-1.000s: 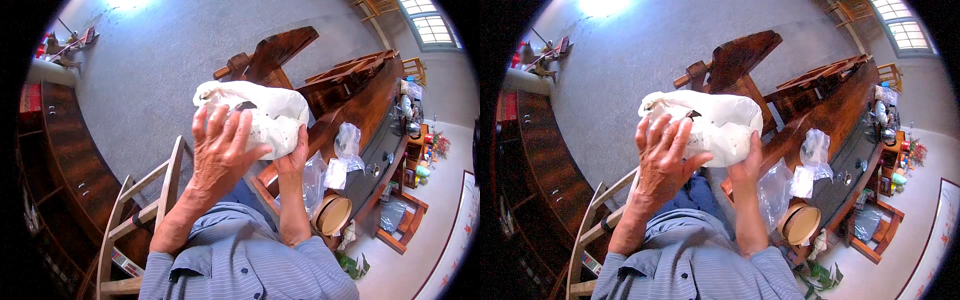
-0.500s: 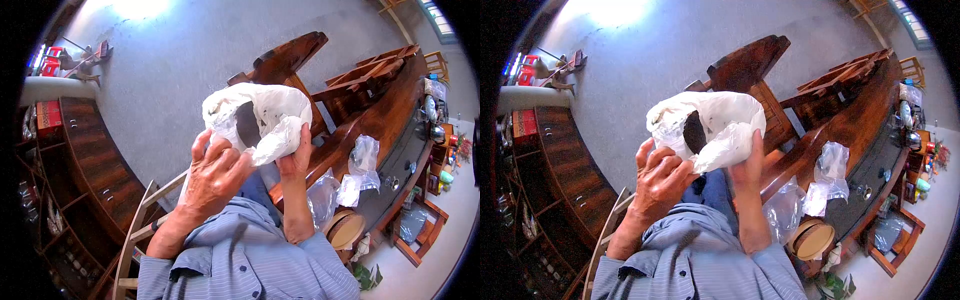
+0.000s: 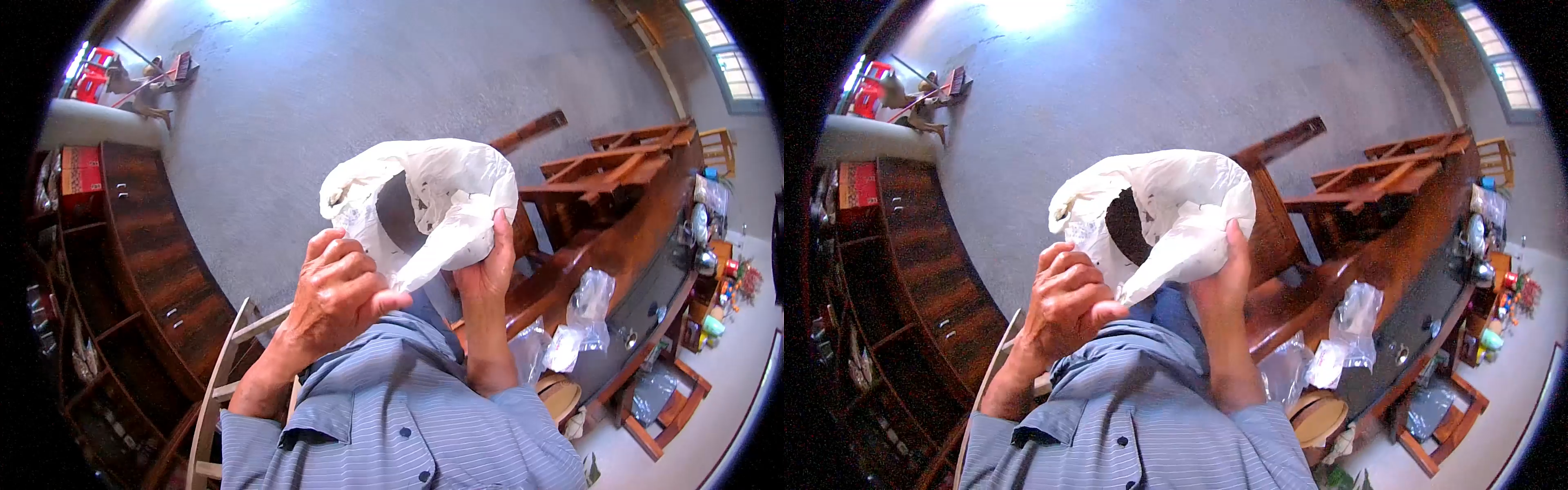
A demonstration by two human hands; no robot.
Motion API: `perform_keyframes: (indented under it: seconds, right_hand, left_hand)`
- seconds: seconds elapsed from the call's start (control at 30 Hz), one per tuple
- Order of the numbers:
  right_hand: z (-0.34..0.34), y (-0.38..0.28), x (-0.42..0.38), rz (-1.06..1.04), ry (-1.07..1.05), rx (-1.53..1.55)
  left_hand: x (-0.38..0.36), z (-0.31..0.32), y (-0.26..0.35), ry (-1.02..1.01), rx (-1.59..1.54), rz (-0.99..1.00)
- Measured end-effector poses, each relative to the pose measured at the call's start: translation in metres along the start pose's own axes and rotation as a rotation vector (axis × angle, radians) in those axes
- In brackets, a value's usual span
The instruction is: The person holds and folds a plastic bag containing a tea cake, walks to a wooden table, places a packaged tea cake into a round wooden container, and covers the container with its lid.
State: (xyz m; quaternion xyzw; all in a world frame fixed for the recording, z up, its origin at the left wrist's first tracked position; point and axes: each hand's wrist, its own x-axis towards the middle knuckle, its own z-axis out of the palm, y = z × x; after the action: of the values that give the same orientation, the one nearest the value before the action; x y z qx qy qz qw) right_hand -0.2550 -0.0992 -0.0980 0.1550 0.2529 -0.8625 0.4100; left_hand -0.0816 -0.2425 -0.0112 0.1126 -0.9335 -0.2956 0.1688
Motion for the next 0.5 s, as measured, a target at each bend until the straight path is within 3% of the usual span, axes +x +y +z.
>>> perform_keyframes:
  seconds: [0.2, 0.3, 0.4, 0.5]
  right_hand:
    - [0.067, 0.073, 0.069, 0.07, -0.056, -0.104]
    - [0.108, 0.12, 0.11, 0.052, -0.043, -0.186]
    - [0.132, 0.163, 0.157, 0.19, -0.064, -0.06]
    - [0.17, 0.2, 0.189, 0.247, -0.105, -0.175]
  left_hand:
    - [0.016, -0.056, -0.08, 0.284, 0.013, -0.21]
    - [0.026, -0.093, -0.14, 0.382, 0.093, -0.207]
    - [0.03, -0.141, -0.19, 0.43, 0.159, -0.222]
    - [0.033, -0.194, -0.241, 0.513, 0.295, -0.225]
